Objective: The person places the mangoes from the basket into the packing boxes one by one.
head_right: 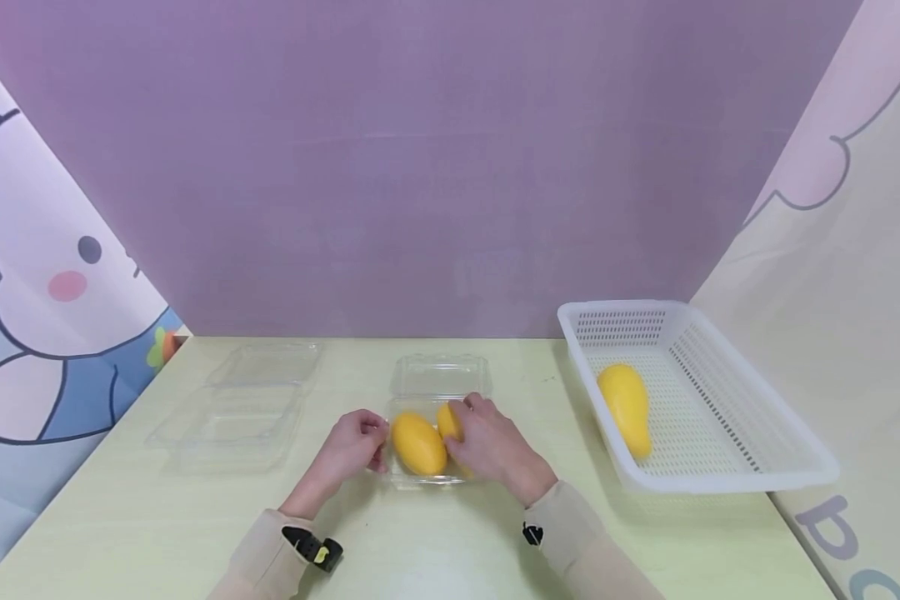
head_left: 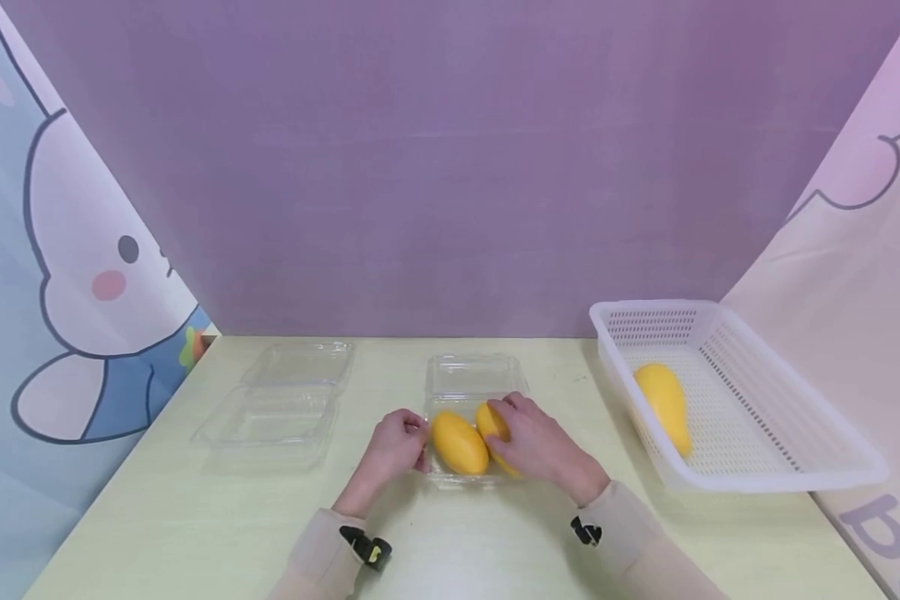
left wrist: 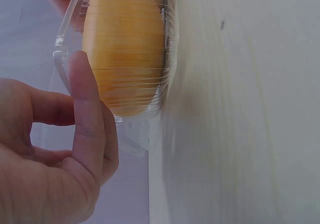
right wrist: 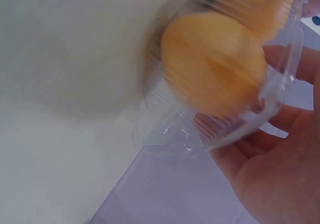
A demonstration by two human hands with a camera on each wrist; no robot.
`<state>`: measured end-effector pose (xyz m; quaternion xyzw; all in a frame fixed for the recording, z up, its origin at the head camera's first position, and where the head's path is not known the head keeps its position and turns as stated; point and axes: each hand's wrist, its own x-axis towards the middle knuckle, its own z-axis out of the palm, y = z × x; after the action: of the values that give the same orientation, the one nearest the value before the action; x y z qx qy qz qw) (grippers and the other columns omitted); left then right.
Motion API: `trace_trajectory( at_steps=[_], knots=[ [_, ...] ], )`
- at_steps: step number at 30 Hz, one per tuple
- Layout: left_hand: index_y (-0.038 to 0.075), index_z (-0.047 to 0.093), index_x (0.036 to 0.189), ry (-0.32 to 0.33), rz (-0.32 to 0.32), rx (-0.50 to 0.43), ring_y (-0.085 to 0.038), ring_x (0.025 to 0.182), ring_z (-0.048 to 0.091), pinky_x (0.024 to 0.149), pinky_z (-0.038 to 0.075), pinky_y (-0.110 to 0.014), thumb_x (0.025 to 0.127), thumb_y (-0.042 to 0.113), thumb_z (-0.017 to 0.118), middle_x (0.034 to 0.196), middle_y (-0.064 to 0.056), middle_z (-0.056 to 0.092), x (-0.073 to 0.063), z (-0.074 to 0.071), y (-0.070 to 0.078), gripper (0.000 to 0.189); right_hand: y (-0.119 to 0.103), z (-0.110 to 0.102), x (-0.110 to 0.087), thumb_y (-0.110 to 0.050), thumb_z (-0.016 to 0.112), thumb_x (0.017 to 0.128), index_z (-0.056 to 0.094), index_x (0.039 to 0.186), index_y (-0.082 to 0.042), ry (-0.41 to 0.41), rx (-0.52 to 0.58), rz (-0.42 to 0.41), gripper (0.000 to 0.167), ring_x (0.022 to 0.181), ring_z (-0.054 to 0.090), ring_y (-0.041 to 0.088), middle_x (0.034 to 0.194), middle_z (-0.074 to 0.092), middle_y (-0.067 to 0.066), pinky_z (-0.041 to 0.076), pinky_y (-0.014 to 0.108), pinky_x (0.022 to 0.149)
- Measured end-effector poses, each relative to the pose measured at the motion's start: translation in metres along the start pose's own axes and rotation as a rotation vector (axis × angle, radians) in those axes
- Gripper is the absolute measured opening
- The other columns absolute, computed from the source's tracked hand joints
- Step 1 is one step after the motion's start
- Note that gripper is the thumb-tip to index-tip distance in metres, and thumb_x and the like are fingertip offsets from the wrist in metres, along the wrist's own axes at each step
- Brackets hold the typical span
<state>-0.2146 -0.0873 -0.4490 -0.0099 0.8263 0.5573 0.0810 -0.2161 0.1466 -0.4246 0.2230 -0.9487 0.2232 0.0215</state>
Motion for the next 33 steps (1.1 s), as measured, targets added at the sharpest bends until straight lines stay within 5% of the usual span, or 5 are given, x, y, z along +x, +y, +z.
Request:
trace_trajectory(
  at_steps=[19,33],
  knots=[
    [-0.005,0.056,0.111,-0.002,-0.016,0.003,-0.017,0.053,0.062,0.057,0.058,-0.035,0.102,0.009,0.056,0.081,-0.015,0.060,0.000,0.001,0.000,0.017,0.025,-0.027,0.021,-0.020,0.063,0.097,0.062,0.127,0.009,0.132,-0.002,0.114,0.042,0.111,0.062,0.040,0.122,0.064,0.024,0.052,0.053,0.095],
    [-0.006,0.057,0.112,-0.001,-0.009,0.008,-0.017,0.053,0.062,0.056,0.057,-0.033,0.102,0.008,0.055,0.081,-0.015,0.061,-0.002,0.000,0.000,0.017,0.053,-0.013,0.034,-0.030,0.057,0.101,0.059,0.127,0.016,0.054,0.146,0.301,0.052,0.111,0.065,0.044,0.118,0.067,0.030,0.051,0.054,0.096]
  ],
)
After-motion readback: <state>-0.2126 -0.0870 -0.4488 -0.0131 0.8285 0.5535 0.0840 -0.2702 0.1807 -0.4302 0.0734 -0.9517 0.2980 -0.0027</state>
